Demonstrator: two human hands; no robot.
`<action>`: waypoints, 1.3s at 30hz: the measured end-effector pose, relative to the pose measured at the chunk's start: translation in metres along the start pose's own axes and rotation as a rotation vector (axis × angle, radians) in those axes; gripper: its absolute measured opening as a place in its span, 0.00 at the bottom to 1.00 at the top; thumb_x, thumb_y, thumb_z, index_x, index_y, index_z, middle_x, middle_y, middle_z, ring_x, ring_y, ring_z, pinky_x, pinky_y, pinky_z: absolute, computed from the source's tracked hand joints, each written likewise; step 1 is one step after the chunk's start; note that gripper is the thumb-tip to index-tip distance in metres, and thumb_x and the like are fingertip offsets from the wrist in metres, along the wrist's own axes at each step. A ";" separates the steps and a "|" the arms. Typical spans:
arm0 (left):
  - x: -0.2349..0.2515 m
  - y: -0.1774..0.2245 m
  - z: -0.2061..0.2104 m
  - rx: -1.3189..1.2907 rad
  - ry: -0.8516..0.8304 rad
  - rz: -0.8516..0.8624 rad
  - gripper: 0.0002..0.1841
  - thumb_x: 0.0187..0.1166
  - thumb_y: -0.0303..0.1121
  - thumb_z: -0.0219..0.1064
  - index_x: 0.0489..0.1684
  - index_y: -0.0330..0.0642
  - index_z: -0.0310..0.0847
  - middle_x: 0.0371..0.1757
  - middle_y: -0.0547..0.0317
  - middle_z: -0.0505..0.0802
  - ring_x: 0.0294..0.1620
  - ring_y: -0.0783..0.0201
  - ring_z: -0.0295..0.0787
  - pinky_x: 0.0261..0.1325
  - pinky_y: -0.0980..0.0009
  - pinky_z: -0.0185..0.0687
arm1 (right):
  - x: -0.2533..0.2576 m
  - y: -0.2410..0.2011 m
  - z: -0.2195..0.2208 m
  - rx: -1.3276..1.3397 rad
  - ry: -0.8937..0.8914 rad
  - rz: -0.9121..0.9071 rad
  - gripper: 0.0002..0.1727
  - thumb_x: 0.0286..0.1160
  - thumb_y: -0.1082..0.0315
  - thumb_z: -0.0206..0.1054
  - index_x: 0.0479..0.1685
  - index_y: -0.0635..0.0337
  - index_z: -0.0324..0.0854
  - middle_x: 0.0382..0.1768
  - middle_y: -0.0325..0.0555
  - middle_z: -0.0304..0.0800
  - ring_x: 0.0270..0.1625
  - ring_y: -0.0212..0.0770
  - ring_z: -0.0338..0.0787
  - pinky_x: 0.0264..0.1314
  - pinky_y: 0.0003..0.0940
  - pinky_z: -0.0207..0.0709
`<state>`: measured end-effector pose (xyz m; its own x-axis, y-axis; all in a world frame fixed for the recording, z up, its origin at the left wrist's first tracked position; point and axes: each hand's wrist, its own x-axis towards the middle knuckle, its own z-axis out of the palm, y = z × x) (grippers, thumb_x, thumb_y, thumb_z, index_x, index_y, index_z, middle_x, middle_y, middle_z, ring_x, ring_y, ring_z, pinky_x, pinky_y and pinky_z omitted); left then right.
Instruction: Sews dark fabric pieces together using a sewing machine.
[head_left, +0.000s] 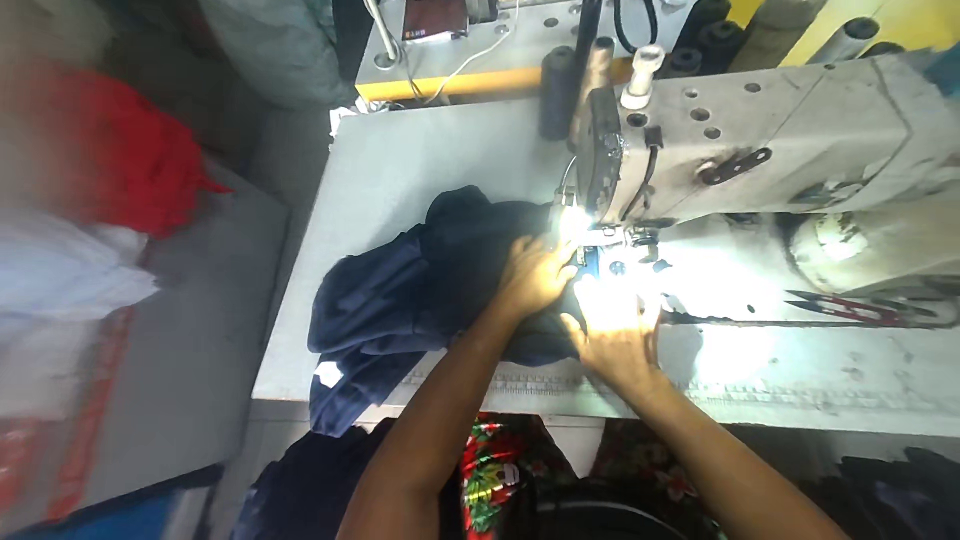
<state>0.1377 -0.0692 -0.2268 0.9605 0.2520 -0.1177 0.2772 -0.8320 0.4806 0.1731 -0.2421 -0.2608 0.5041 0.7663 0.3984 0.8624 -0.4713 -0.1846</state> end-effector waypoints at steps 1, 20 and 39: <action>0.000 0.000 0.000 0.003 0.003 0.002 0.23 0.92 0.40 0.52 0.83 0.45 0.75 0.81 0.50 0.82 0.90 0.48 0.64 0.91 0.42 0.41 | 0.000 0.000 0.000 0.011 -0.003 0.003 0.27 0.81 0.50 0.58 0.65 0.60 0.88 0.68 0.52 0.90 0.76 0.65 0.82 0.72 0.80 0.61; 0.001 0.000 0.001 0.023 0.015 0.007 0.24 0.92 0.39 0.52 0.84 0.46 0.74 0.81 0.51 0.82 0.90 0.48 0.64 0.89 0.42 0.41 | 0.001 0.001 -0.001 0.041 -0.019 0.020 0.26 0.80 0.51 0.62 0.64 0.61 0.88 0.69 0.51 0.90 0.74 0.65 0.83 0.74 0.80 0.59; 0.003 0.001 -0.002 0.110 -0.050 -0.006 0.24 0.94 0.40 0.46 0.86 0.48 0.72 0.84 0.53 0.79 0.92 0.50 0.59 0.90 0.44 0.42 | 0.000 0.003 0.000 -0.013 0.017 -0.004 0.24 0.81 0.50 0.60 0.60 0.57 0.91 0.68 0.47 0.91 0.73 0.62 0.85 0.72 0.78 0.61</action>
<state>0.1409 -0.0681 -0.2248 0.9579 0.2347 -0.1654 0.2816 -0.8805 0.3814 0.1757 -0.2431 -0.2608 0.4999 0.7608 0.4138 0.8636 -0.4740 -0.1717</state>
